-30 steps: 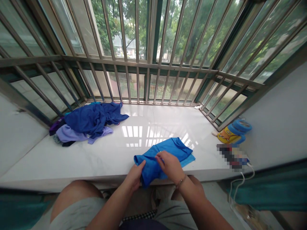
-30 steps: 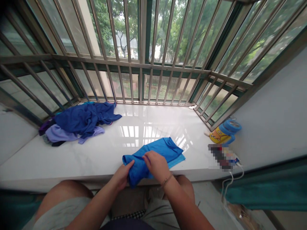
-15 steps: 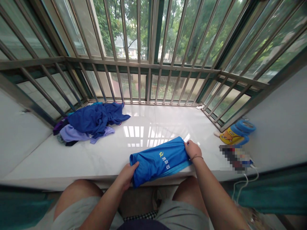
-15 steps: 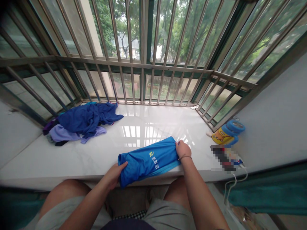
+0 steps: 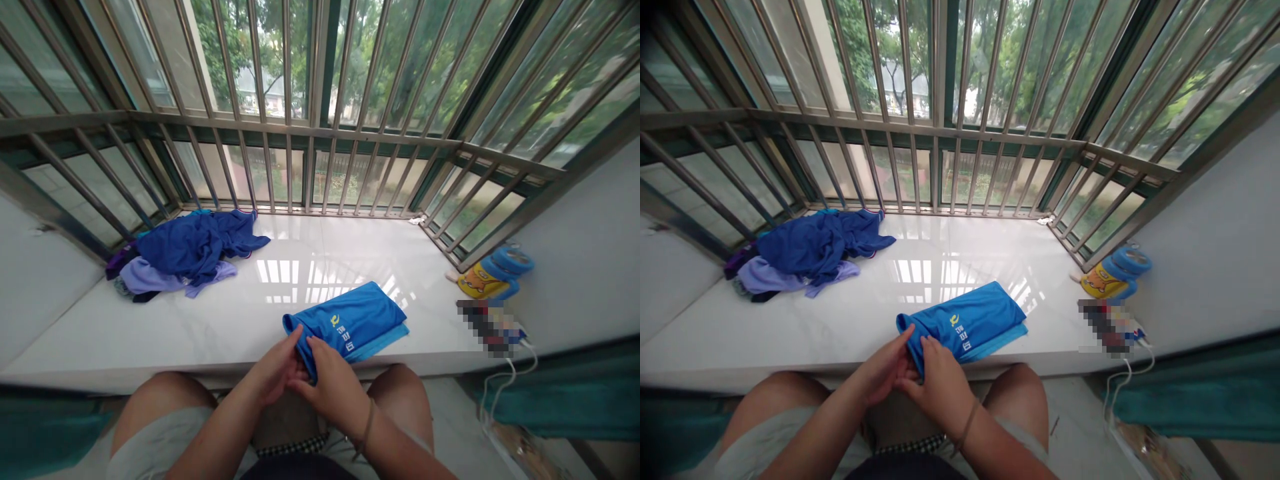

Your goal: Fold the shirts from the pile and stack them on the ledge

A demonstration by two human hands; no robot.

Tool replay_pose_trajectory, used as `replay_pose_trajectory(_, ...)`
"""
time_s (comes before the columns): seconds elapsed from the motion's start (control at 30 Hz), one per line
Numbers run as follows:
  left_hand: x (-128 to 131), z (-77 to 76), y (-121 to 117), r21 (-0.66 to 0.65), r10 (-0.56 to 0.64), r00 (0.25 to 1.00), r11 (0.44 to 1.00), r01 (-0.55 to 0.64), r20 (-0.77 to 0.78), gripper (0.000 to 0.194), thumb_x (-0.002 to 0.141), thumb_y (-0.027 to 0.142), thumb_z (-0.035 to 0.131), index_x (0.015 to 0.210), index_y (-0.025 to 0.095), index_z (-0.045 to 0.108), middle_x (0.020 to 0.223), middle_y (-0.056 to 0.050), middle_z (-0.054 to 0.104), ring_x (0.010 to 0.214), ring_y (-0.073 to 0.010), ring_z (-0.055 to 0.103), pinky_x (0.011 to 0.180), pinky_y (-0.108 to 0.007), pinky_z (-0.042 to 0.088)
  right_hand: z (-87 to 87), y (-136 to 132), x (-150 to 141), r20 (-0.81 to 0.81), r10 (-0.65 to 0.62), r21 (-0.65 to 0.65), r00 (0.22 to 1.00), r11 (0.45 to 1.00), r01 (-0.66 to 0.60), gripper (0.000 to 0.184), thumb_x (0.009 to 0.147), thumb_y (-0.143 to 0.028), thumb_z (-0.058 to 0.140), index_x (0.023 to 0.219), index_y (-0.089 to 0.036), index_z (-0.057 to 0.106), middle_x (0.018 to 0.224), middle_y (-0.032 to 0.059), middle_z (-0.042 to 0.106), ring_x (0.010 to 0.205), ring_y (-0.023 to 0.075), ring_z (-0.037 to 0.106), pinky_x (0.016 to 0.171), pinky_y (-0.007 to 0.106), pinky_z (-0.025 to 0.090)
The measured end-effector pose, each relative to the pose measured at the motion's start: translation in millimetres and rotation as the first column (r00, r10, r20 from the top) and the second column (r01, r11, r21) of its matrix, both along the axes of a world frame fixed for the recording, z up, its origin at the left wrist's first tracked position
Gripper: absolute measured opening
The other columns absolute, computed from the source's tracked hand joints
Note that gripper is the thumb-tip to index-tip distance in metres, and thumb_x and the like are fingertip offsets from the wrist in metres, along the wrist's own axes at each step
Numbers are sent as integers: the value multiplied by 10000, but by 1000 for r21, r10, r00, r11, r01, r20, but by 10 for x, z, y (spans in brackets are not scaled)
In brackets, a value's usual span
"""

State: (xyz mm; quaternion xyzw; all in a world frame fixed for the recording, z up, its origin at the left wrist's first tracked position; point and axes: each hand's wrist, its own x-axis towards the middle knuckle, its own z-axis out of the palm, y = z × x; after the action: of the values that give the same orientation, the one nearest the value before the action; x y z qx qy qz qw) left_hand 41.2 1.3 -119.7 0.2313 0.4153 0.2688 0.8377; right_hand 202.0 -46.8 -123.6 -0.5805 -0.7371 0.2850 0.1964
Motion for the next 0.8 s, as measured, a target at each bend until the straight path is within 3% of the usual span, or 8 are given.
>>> replay_pose_trajectory(0.13,19,247,9,84,-149,983,987,140,105,813,948,838,521,1427,199,676,1403,-176,734,1238,-295,733,1117,-429,542,118,177,167,-19,-170,28,985,985,170,401,1018,-228,504,1370,-217,697,1295,119,768,1189,286,734,1060,406,554)
replay_pose_trajectory(0.27,-33,287,44,90,-133,990,988,129,37,867,913,877,516,1432,202,678,1573,-181,620,1401,-339,643,1194,-477,489,266,576,747,-178,-240,9,954,969,245,320,1049,-371,484,1161,-228,748,1104,76,803,1030,261,750,953,375,584)
replay_pose_trajectory(0.33,-72,227,56,122,-121,992,985,124,-33,865,884,861,590,1403,176,687,1525,-200,657,1357,-347,673,1167,-481,509,293,774,1115,-216,-343,-111,914,939,326,377,1053,-465,481,1165,-227,750,1007,48,801,907,230,748,827,338,606)
replay_pose_trajectory(0.4,-113,138,68,171,-121,985,975,140,-121,866,830,840,688,1354,151,706,1427,-215,722,1292,-347,708,1139,-473,519,275,961,1486,-126,-475,-222,871,869,442,416,1047,-503,501,1207,-213,753,918,35,787,793,201,734,697,290,586)
replay_pose_trajectory(0.47,-146,34,82,192,-118,969,968,160,-215,849,778,819,756,1289,142,729,1346,-213,765,1236,-337,729,1109,-454,524,221,1123,1804,25,-537,-233,843,817,527,358,1021,-450,574,1141,-183,779,881,49,781,767,192,728,672,267,558)
replay_pose_trajectory(0.53,-162,-78,96,187,-117,952,967,174,-284,808,766,797,775,1245,147,741,1315,-203,780,1204,-320,738,1075,-429,530,146,1238,2024,138,-554,-190,821,799,571,243,986,-341,633,1004,-160,794,880,72,781,814,203,736,728,269,543)
replay_pose_trajectory(0.63,-133,-258,100,180,-128,933,964,197,-337,764,780,780,752,1216,153,742,1310,-193,783,1167,-296,748,1007,-397,542,28,1292,2137,221,-582,-107,782,783,613,185,980,-231,613,957,-148,776,950,115,786,947,232,737,840,288,510)
replay_pose_trajectory(0.8,-9,-512,50,201,-214,884,926,319,-417,703,796,775,710,1160,176,753,1272,-160,799,1131,-278,744,945,-375,536,-36,1229,2028,233,-579,56,782,810,583,315,1095,-308,445,1233,-184,699,1194,134,763,1100,237,695,929,294,462)
